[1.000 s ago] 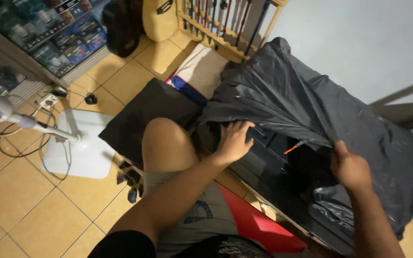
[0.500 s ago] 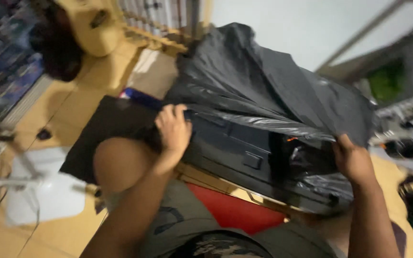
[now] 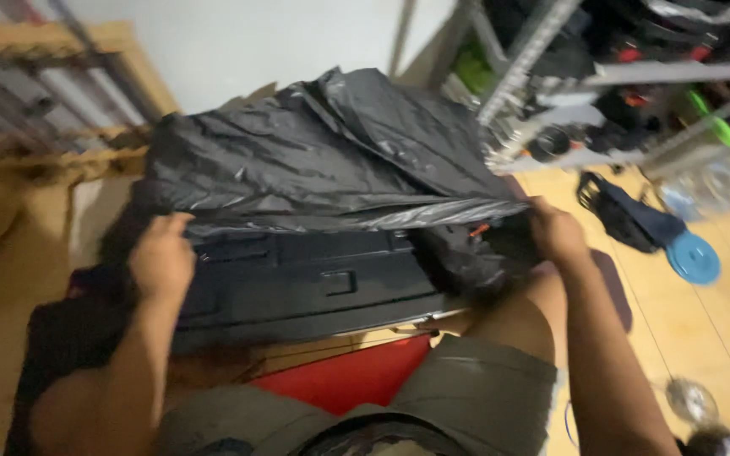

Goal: The person unfolds a large black garment bag on top of a plastic container lid by hand, spreading it out and smoothing it.

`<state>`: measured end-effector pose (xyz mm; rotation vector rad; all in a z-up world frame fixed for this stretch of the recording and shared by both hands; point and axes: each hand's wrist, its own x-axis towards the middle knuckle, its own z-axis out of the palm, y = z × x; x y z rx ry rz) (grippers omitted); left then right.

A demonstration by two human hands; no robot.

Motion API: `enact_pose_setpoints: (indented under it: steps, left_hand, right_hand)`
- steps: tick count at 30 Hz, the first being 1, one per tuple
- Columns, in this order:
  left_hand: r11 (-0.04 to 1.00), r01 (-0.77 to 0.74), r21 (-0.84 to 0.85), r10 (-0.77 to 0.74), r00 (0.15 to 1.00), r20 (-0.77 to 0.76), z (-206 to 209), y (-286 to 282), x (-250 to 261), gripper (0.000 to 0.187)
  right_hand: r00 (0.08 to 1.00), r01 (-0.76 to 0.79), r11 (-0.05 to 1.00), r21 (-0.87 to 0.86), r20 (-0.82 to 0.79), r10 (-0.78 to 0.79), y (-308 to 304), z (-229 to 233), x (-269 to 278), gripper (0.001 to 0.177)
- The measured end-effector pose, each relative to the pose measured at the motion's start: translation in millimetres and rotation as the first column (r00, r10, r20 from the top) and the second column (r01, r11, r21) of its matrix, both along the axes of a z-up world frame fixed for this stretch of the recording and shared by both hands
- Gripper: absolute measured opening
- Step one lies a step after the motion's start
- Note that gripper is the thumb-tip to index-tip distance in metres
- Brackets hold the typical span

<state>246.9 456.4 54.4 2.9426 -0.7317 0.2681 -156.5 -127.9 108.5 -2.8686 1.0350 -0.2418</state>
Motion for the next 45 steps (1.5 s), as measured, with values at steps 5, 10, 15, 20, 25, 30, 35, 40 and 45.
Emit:
enact_pose_setpoints:
  steps: [5,10,15,20,25,30,35,40,45]
  left_hand:
    - [0.898,0.299,-0.324,0.022,0.704,0.71,41,-14,55,0.048]
    - [1.0,0.007,0.005,-0.007,1.0,0.017,-10,-23,97,0.044]
    - [0.984,0.035,0.173,-0.056,0.992,0.115,-20,-92,38,0.028]
    - [0.804,0.562,-0.195,-0.564,0.824,0.05,25,-210,-103,0.027]
    - [0.647,0.46,-0.608,-0.713,0.647,-0.27,4,-295,-194,0.008]
    - [0.768,0.241,-0.593,-0.524,0.77,-0.365,-21,-347,-221,0.03]
    - [0.709,0.174,-0.683,-0.51,0.796,-0.326,-13,-347,-224,0.031]
    - [0.729,0.201,-0.654,-0.554,0.734,-0.392,22,-321,-218,0.021]
    - [0.692,0.234,-0.683,-0.61,0.695,-0.38,37,-273,-195,0.016]
  right_hand:
    - [1.0,0.022,0.981,0.195,0.01,-0.025,18,-38,4,0.024]
    - [0.997,0.071,0.992,0.104,-0.045,-0.067,41,-51,33,0.032]
    - [0.999,-0.005,0.985,-0.175,0.035,0.011,72,-48,44,0.036]
    - [0.977,-0.158,0.903,-0.401,0.071,0.202,84,-59,47,0.034]
    - [0.952,-0.22,0.893,-0.393,0.113,0.285,90,-64,54,0.024]
    - [0.884,-0.311,0.911,-0.271,0.271,0.382,102,-40,51,0.016]
    - [0.786,-0.443,0.869,-0.218,0.371,0.494,116,-30,48,0.013]
    - [0.767,-0.493,0.845,-0.208,0.354,0.535,117,-19,49,0.023]
    - [0.742,-0.527,0.819,-0.225,0.348,0.573,123,-5,49,0.032]
